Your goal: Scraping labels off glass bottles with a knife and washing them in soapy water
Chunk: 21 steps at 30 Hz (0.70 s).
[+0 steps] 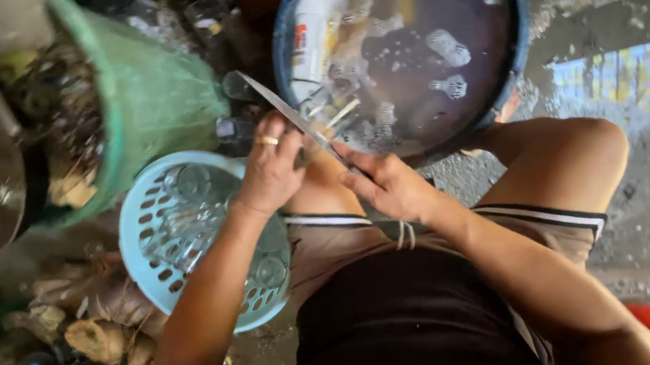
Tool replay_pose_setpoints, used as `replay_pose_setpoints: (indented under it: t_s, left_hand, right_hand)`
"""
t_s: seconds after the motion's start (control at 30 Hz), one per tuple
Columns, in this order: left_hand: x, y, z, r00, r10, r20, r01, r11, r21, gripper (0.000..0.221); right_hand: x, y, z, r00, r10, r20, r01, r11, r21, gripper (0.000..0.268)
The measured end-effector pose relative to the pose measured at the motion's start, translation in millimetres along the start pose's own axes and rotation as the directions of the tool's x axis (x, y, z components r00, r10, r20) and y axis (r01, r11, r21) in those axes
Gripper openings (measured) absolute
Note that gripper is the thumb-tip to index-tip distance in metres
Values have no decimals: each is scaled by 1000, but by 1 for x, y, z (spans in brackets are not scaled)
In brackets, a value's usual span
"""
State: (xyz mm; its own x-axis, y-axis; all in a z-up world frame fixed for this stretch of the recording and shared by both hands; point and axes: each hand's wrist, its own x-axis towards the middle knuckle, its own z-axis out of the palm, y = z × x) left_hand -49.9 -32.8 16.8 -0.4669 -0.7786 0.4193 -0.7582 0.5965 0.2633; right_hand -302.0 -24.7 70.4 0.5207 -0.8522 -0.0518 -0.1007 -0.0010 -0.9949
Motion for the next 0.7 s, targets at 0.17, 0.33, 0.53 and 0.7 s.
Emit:
replay_pose_setpoints:
  t_s: [0.17, 0.33, 0.53, 0.7]
  left_hand:
    - [41, -34, 70, 969, -159, 189, 190, 969, -158, 82]
    - [96, -48, 174, 841, -346, 417, 425, 898, -112, 72]
    - [89, -94, 291, 630, -541, 557, 642, 766, 19, 86]
    - [93, -89, 291, 505, -643, 575, 749, 658, 78, 88]
  right_hand:
    - [1, 220, -57, 823, 498, -273, -470, 867, 165, 29]
    - [2, 250, -72, 315, 682, -661, -475, 716, 512, 22]
    - [-6, 272, -51, 475, 805, -355, -618, 592, 517, 33]
    - [-4, 207, -65, 613, 777, -143, -506, 525, 684, 18]
